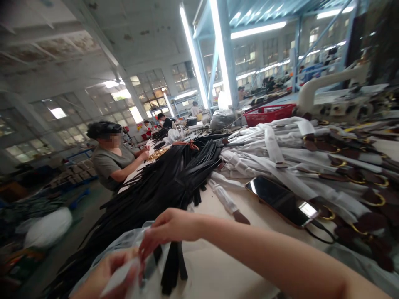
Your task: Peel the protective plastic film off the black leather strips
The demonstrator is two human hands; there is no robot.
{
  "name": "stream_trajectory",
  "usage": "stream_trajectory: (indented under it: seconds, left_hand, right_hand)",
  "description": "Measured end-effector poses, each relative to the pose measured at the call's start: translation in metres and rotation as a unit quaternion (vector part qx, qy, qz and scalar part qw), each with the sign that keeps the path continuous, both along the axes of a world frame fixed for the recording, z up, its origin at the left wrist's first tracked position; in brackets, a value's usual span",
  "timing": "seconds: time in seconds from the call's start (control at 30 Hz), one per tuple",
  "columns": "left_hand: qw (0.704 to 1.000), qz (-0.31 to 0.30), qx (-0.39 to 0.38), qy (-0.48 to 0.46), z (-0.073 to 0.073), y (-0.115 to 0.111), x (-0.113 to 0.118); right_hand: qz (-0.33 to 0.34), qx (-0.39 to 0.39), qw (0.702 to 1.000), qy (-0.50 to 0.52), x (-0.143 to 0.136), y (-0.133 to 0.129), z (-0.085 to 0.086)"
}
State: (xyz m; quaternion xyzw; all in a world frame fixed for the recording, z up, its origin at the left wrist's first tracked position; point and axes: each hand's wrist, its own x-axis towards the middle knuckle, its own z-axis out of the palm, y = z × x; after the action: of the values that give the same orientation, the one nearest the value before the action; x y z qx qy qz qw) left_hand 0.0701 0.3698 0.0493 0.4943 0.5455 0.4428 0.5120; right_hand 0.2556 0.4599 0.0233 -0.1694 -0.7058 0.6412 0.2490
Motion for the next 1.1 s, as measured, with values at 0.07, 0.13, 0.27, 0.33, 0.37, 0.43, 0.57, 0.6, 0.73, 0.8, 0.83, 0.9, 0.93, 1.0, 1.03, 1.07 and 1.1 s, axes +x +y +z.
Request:
stream_trajectory:
  seconds: [0.07, 0.13, 0.27, 0.33, 0.37, 0.43, 0.57, 0.6, 0.73, 0.8, 0.83, 0.9, 0.93, 1.0, 1.03, 1.07, 1.1]
  left_hand:
    - [0.991, -0.024, -0.079, -0.109, -0.004, 0.042, 0.023]
    - [0.983, -0.018, -0.095, -0.154, -0.012, 0.076, 0.042]
    - [0.979, -0.015, -0.119, -0.162, -0.031, 0.096, 0.057]
    - [0.978, -0.021, -0.132, -0.16, -0.036, 0.089, 0.054]
    - [0.979, -0.026, -0.132, -0.152, -0.036, 0.086, 0.052]
    - [0.987, -0.027, -0.111, -0.116, -0.035, 0.081, 0.049]
    - [0.999, 0.037, 0.0, -0.04, -0.035, 0.084, 0.043]
    - [0.998, 0.042, 0.01, -0.036, -0.036, 0.085, 0.042]
    - [0.998, 0.007, -0.006, -0.058, -0.038, 0.086, 0.038]
    - [0.997, -0.002, -0.013, -0.071, -0.038, 0.085, 0.037]
    - [0.997, -0.003, -0.018, -0.074, -0.039, 0.085, 0.037]
    - [0.997, 0.004, -0.022, -0.074, -0.04, 0.084, 0.037]
    - [0.997, 0.007, -0.019, -0.074, -0.041, 0.084, 0.038]
    - [0.997, 0.012, -0.007, -0.078, -0.043, 0.085, 0.038]
    - [0.997, 0.014, -0.005, -0.08, -0.045, 0.085, 0.039]
    - [0.997, 0.016, -0.008, -0.079, -0.046, 0.085, 0.039]
    - [0.997, 0.02, -0.015, -0.076, -0.048, 0.086, 0.039]
  right_hand:
    - [-0.053, -0.073, 0.996, 0.029, 0.024, 0.022, -0.001]
    - [-0.099, -0.076, 0.991, 0.039, 0.041, 0.038, -0.005]
    - [-0.144, -0.072, 0.984, 0.071, 0.047, 0.046, -0.022]
    - [-0.191, -0.085, 0.974, 0.085, 0.039, 0.042, -0.029]
    - [-0.22, -0.095, 0.967, 0.087, 0.034, 0.039, -0.032]
    - [-0.266, -0.114, 0.954, 0.07, 0.027, 0.033, -0.035]
    - [-0.275, -0.108, 0.955, 0.013, 0.02, 0.022, -0.037]
    - [-0.272, -0.104, 0.957, 0.008, 0.019, 0.02, -0.037]
    - [-0.22, -0.102, 0.97, 0.009, 0.021, 0.018, -0.039]
    - [-0.216, -0.098, 0.971, -0.033, 0.025, 0.024, -0.042]
    - [-0.235, -0.082, 0.966, -0.072, 0.027, 0.028, -0.044]
    - [-0.296, -0.025, 0.942, -0.159, 0.028, 0.036, -0.048]
    - [-0.319, 0.005, 0.928, -0.194, 0.028, 0.04, -0.05]
    - [-0.338, 0.039, 0.911, -0.232, 0.022, 0.043, -0.054]
    - [-0.339, 0.037, 0.91, -0.234, 0.019, 0.043, -0.055]
    - [-0.337, 0.03, 0.913, -0.229, 0.016, 0.043, -0.056]
    - [-0.333, 0.021, 0.917, -0.22, 0.014, 0.043, -0.055]
